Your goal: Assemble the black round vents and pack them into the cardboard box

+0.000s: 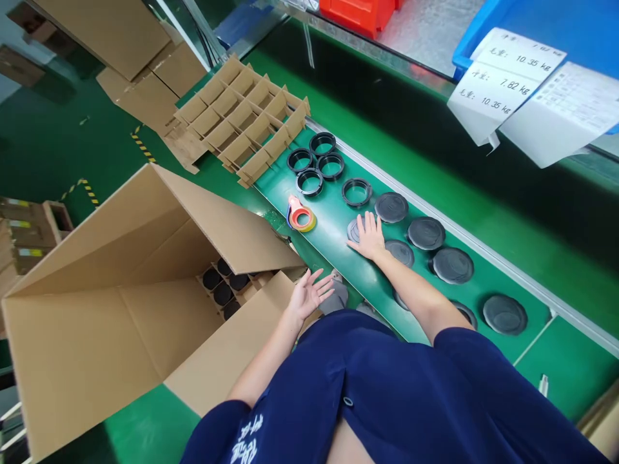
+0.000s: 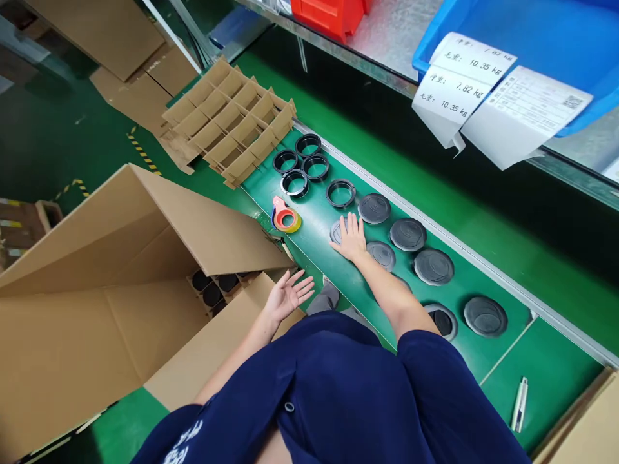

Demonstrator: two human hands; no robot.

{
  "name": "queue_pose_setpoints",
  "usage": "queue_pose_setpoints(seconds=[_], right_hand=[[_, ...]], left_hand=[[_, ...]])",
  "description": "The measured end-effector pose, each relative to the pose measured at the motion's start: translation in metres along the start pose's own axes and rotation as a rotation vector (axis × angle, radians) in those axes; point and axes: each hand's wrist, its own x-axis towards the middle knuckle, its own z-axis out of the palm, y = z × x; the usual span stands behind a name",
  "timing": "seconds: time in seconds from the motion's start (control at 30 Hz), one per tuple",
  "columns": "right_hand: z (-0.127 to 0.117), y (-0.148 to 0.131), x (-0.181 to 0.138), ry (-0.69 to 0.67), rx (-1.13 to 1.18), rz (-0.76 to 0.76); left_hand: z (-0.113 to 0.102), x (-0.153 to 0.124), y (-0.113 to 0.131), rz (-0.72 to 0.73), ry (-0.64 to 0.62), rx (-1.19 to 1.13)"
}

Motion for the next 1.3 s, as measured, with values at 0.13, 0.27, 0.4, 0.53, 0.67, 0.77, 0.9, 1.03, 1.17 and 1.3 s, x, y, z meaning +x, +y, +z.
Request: queue_pose_setpoints(seconds=[0.13, 0.27, 0.4, 0.53, 0.67, 0.77, 0.9, 1.03, 1.17, 1.3], right_hand=[[0.003, -0.019, 0.009, 0.142, 0.047, -0.004], [0.005, -0.020, 0.023, 0.028, 0.020, 0.006], [-0.011, -0.019, 0.000, 0.040, -0.020, 0.003], [-0.018, 0.024, -0.054, 0.268, -0.002, 0.049], [-0.007, 0.088, -0.133, 0.438, 0.028, -0.049], [-0.011, 0.095, -0.186, 0.414, -0.001, 0.002], [-0.030, 0.057, -0.211, 0.270, 0.059, 0.038], [-0.042, 0.050, -0.178, 0.240, 0.101, 0.054], [-0.037, 0.053, -0.122, 0.020, -0.024, 0.090], [-0.030, 0.052, -0.089, -0.269, -0.256, 0.054]], left_hand=[[-0.022, 0.013, 0.003, -0.084, 0.128, 0.016], [0.001, 0.039, 0.011, 0.075, 0.124, 0.353], [0.058, 0.067, 0.005, 0.406, 0.116, 0.586], [0.106, 0.116, 0.008, 0.830, -0.086, 1.235], [0.147, 0.159, -0.010, 1.002, -0.061, 1.952], [0.163, 0.161, -0.026, 0.979, -0.143, 2.091], [0.156, 0.149, -0.017, 0.877, -0.066, 1.870], [0.156, 0.164, 0.013, 0.705, -0.006, 1.705], [0.134, 0.135, 0.016, 0.767, 0.103, 1.519], [0.085, 0.059, -0.026, 0.992, 0.104, 1.389]])
